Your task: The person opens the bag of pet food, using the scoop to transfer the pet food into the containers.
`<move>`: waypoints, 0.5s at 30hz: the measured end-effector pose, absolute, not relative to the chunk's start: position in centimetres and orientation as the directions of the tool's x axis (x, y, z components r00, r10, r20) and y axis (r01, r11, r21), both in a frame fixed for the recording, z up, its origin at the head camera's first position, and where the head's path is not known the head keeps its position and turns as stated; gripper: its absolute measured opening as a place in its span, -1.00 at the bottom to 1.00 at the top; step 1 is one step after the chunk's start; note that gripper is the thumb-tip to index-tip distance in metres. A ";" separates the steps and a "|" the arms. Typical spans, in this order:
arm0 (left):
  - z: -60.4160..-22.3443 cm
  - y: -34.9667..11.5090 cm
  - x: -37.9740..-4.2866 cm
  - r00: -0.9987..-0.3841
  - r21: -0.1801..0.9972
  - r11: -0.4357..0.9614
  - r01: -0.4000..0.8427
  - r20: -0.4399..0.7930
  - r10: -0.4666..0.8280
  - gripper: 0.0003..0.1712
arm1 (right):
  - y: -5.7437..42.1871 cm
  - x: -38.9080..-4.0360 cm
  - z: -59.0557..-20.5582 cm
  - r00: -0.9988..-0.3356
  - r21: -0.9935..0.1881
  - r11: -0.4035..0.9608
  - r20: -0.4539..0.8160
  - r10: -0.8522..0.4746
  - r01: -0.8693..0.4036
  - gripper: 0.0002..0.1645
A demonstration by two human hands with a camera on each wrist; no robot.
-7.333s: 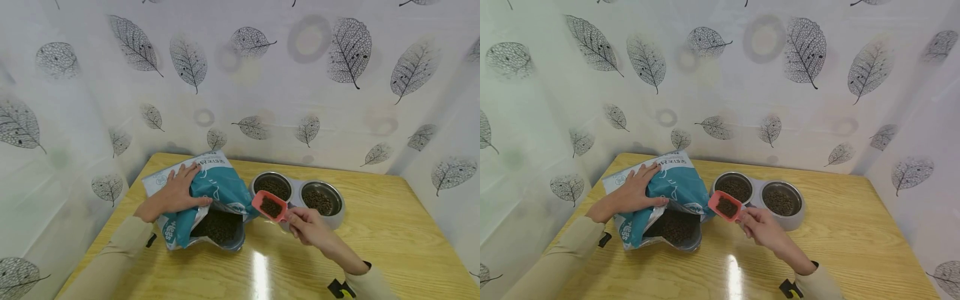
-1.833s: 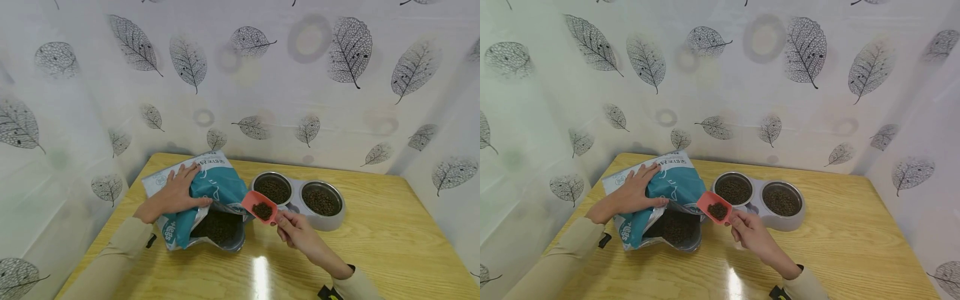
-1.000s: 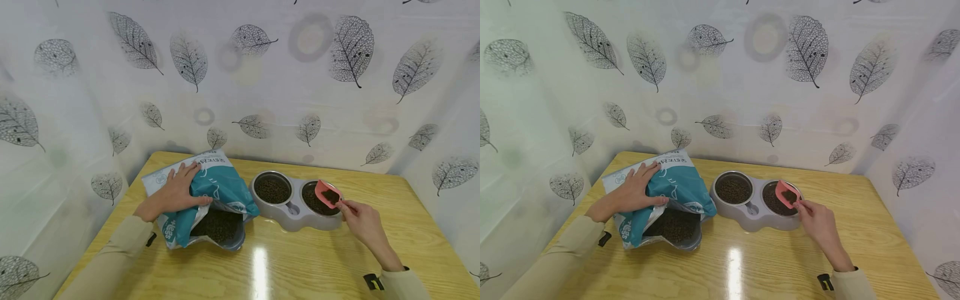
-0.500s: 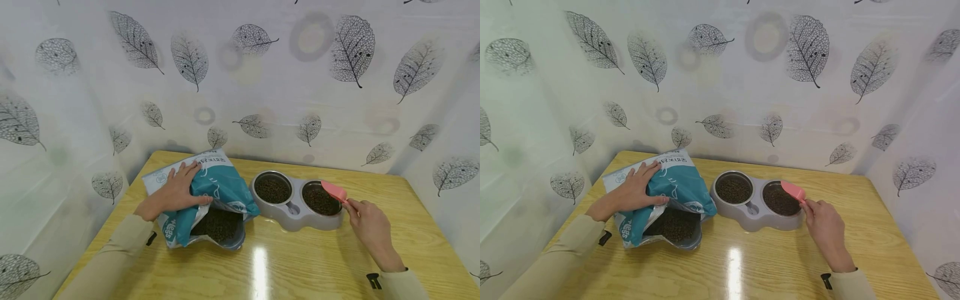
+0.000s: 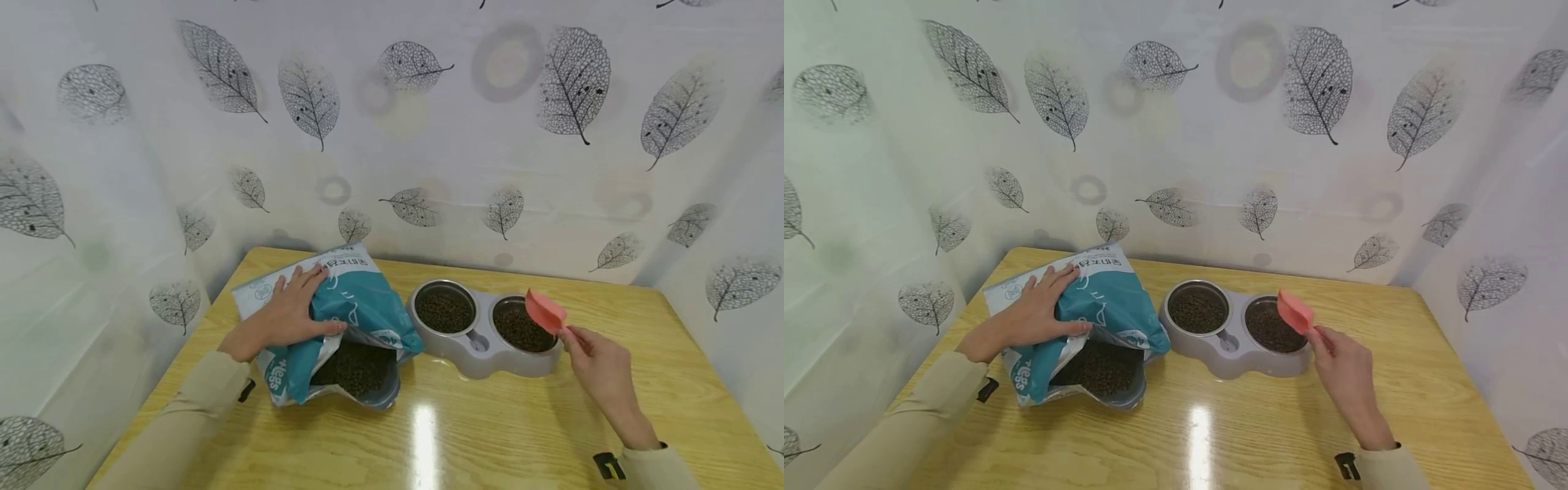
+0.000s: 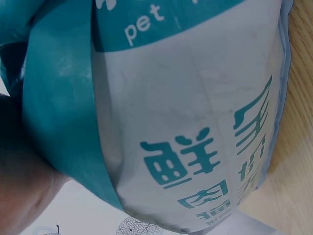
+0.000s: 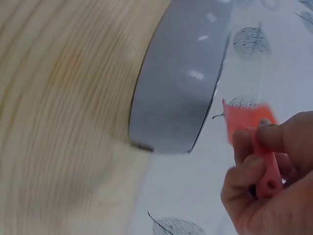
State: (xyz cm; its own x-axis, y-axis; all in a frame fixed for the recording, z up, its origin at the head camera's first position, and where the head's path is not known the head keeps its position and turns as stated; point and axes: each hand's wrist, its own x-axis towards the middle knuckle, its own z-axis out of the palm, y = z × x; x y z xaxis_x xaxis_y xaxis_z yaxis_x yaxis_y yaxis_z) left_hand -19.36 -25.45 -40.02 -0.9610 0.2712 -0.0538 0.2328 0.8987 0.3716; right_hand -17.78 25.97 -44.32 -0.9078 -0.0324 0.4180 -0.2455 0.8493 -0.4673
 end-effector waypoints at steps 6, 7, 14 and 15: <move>-40.0 -25.4 -19.4 -0.962 0.373 0.899 0.228 -0.056 0.268 0.30 | 25.4 -17.4 -43.2 -1.000 -0.805 0.593 -0.027 0.009 0.027 -0.36; -39.9 -25.4 -19.4 -0.962 0.373 0.899 0.228 -0.057 0.267 0.30 | 25.3 -17.4 -43.1 -0.998 -0.846 0.532 -0.058 -0.013 0.042 -0.38; -39.8 -25.4 -19.3 -0.962 0.371 0.900 0.227 -0.058 0.267 0.30 | 24.2 -17.1 -42.6 -0.955 -0.969 0.220 -0.163 -0.249 0.108 -0.57; -39.8 -25.4 -19.3 -0.962 0.371 0.900 0.228 -0.058 0.267 0.30 | 24.0 -17.0 -42.5 -0.941 -0.974 0.199 -0.165 -0.295 0.109 -0.58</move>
State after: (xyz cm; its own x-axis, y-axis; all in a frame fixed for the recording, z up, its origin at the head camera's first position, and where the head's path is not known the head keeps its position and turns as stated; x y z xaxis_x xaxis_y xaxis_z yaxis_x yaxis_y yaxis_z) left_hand -19.29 -25.40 -39.84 -0.9620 0.2670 -0.0576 0.2277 0.9005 0.3706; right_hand -17.00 24.00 -42.53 -0.9411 -0.2949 -0.1654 0.1087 0.1992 -0.9739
